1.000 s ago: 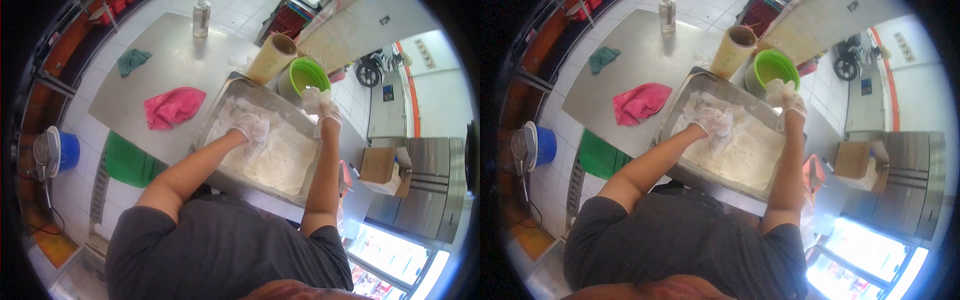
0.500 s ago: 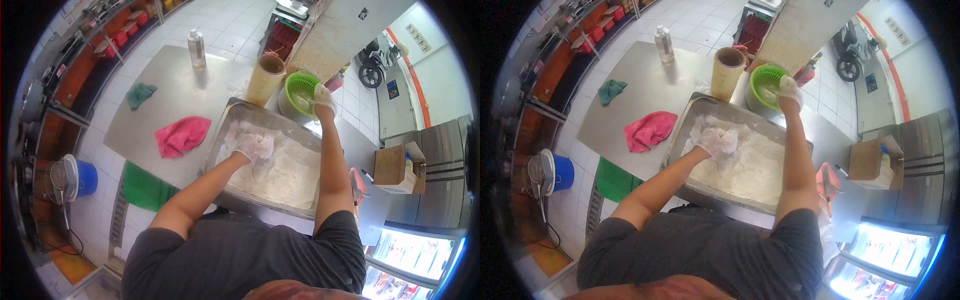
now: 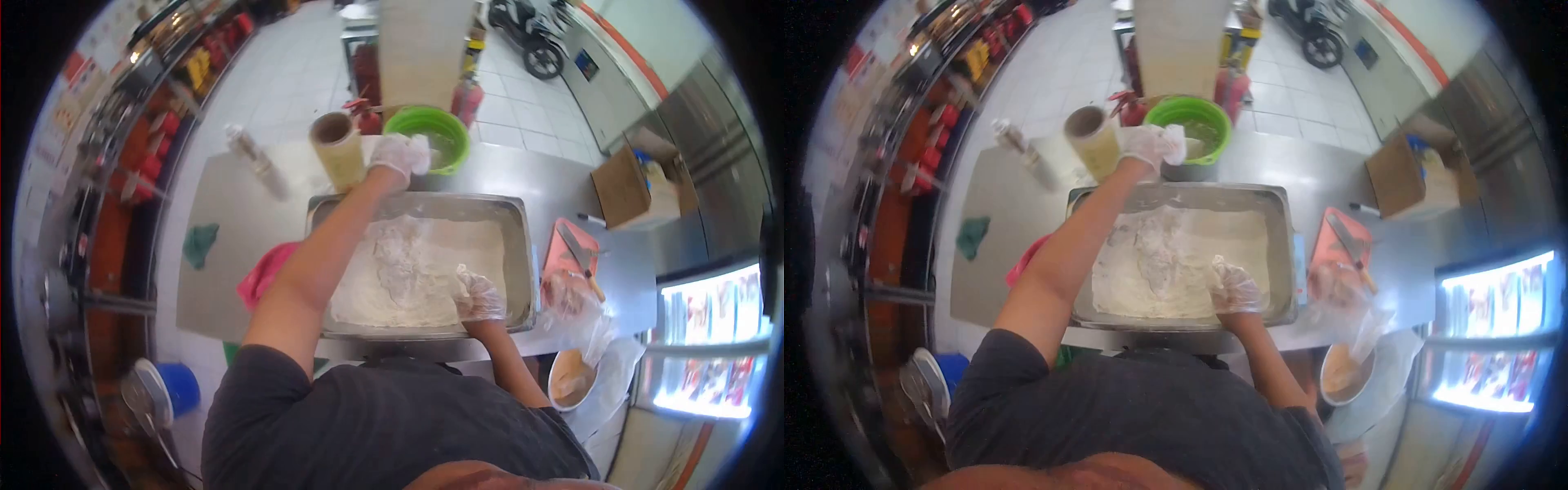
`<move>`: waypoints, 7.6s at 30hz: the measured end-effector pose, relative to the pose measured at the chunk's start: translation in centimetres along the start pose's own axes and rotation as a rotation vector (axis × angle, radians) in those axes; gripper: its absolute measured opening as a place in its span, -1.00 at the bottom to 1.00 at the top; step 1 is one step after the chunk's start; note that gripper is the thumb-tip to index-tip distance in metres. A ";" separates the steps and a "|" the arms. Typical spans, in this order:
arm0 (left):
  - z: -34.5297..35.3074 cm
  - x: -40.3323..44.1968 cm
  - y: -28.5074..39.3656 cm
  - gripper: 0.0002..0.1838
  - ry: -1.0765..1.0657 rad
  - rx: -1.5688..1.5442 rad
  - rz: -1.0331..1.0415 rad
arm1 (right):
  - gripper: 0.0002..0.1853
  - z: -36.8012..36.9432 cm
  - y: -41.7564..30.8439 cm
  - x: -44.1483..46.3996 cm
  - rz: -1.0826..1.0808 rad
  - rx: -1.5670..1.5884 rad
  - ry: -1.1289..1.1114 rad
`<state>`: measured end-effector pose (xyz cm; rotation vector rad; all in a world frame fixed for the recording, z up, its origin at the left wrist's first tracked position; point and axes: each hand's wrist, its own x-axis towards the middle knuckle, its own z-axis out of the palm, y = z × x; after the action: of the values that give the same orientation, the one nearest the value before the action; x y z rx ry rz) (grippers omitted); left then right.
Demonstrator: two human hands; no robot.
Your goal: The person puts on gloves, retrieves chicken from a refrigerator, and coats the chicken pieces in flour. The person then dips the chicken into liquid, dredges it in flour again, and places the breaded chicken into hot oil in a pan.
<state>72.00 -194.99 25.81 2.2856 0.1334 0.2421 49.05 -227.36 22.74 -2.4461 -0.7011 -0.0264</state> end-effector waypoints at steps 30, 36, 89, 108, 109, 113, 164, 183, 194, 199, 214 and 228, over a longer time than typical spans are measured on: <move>4.8 -24.6 -11.0 -0.74 -0.633 0.085 -0.089 | -0.23 8.9 4.3 7.6 0.282 -0.089 -0.629; 8.9 -23.5 -15.6 -0.59 -0.566 -0.445 -0.784 | -0.25 12.2 0.4 8.9 0.423 0.530 -0.805; -1.4 -22.8 -6.8 -0.74 -0.133 -0.740 -0.172 | -0.73 3.5 2.1 7.8 0.559 1.043 -0.146; -2.1 -27.0 -10.3 -0.58 -0.267 -0.078 -0.344 | -0.71 -4.4 -0.9 19.7 0.308 0.733 -0.013; -2.0 -27.0 -10.5 -0.58 -0.255 -0.081 -0.345 | -0.71 -4.7 -0.5 22.2 0.297 0.729 -0.019; -3.4 -27.4 -8.6 -0.53 -0.175 -0.082 -0.167 | -0.62 -4.5 -1.6 29.8 0.227 0.453 -0.106; -0.2 -11.0 5.6 -0.65 -0.390 0.464 0.379 | -0.55 -2.4 2.3 -1.8 -0.123 -0.278 0.213; -2.3 -27.3 -7.7 -0.10 -0.789 0.071 -0.343 | -0.28 7.0 -5.3 7.3 -0.026 -0.235 -0.461; 4.1 -26.9 0.0 -0.06 0.078 -1.311 -0.511 | -0.15 12.6 -13.2 9.9 0.646 1.441 -0.275; 0.2 -27.5 3.8 -0.04 -0.007 -1.170 -0.452 | -0.08 12.5 -11.3 11.3 0.449 1.575 -0.136; 3.5 -25.0 2.4 -0.01 -0.198 -1.417 -0.202 | -0.15 7.8 -10.3 10.7 -0.275 0.447 0.031; 2.2 -26.0 3.0 -0.11 -0.275 -1.454 -0.332 | -0.21 9.0 -12.2 9.6 -0.009 0.670 -0.130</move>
<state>47.19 -203.15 23.23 0.8099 0.1253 -0.1440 50.13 -209.42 23.45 -1.8100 -0.6454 0.3167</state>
